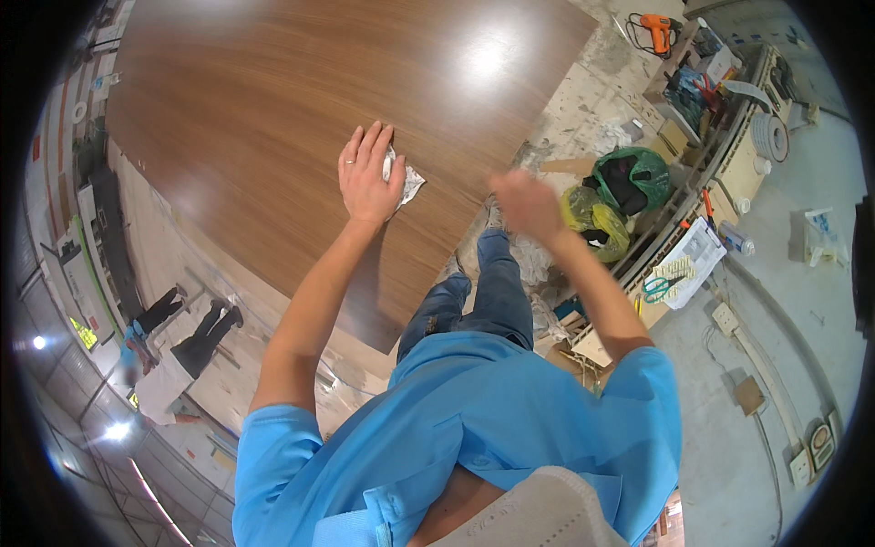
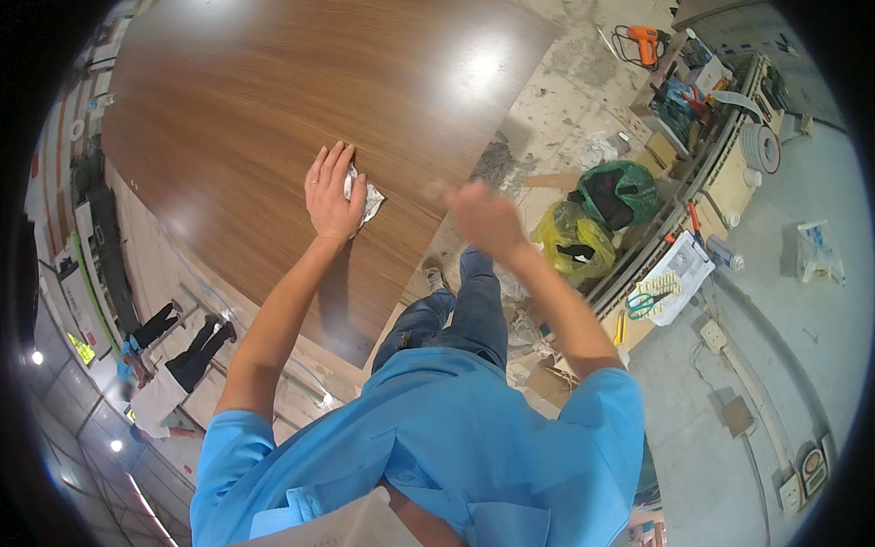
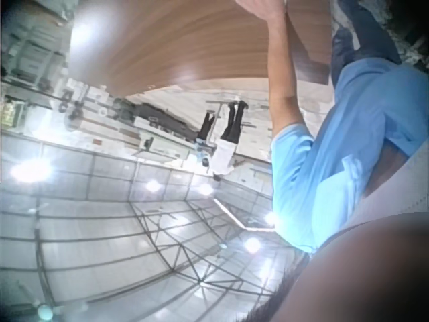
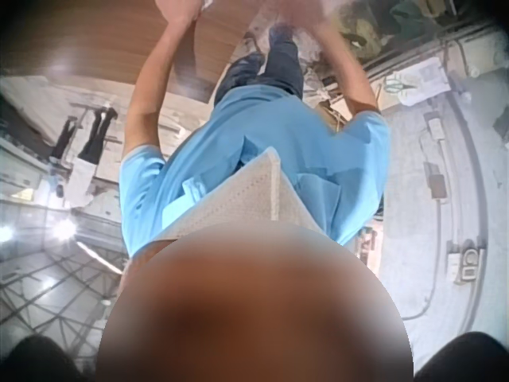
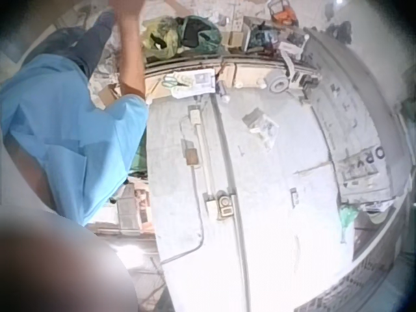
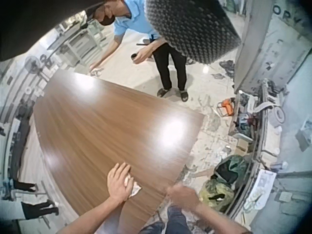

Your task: The person wipes a large wooden table surface with a white cloth and uses a small metal tool to scrape the surface. They move around the table, cleaning different sections and occasionally adjusting the cloth.

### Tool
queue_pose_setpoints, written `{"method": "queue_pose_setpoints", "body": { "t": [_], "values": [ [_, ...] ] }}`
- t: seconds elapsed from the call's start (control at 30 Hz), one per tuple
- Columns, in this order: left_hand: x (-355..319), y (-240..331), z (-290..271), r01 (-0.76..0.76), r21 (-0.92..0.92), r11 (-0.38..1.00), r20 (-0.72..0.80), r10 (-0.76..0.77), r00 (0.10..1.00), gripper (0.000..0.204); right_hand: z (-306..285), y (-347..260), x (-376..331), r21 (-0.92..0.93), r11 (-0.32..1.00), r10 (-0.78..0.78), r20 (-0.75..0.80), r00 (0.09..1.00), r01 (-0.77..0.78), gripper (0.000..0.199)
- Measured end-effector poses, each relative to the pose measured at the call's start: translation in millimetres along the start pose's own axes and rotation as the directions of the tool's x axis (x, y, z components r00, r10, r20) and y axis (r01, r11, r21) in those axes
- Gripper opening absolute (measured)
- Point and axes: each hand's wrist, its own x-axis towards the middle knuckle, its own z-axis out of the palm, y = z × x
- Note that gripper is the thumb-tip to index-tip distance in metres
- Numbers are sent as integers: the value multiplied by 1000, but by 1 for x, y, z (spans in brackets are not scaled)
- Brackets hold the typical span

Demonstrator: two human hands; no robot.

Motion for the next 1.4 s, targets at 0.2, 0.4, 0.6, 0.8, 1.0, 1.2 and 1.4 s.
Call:
{"method": "queue_pose_setpoints", "body": {
  "t": [0.2, 0.4, 0.6, 0.8, 1.0, 1.2, 1.4],
  "values": [
    [0, 1, 1, 11, 3, 1000, 2, -11, 1000, 52, -46, 203, 123, 242, 956, 291, -712, 639, -166, 28],
    [1, -1, 1, -21, -38, 999, -65, 19, 998, 51, -35, 245, 146, 446, 895, 386, -746, 543, -24, 23],
    [1, -1, 7, -38, -59, 998, -141, 29, 990, 46, -13, 170, 91, 437, 899, 329, -687, 648, 7, 23],
    [-4, -5, 4, -39, -167, 985, -163, 11, 987, 45, 33, 29, 18, 442, 897, 306, -642, 703, 14, 21],
    [-119, -54, -24, -49, -156, 987, -139, 27, 990, 44, 88, -136, -75, 395, 917, 281, -535, 797, -57, 29],
    [-230, -109, -56, 14, -81, 997, -162, -27, 987, 44, 155, -286, -168, 309, 950, 112, -491, 864, 53, 45],
    [-241, -107, -55, 25, -52, 998, -181, -34, 983, 44, 156, -354, -205, 346, 921, -16, -430, 903, 181, 42]
  ]
}}
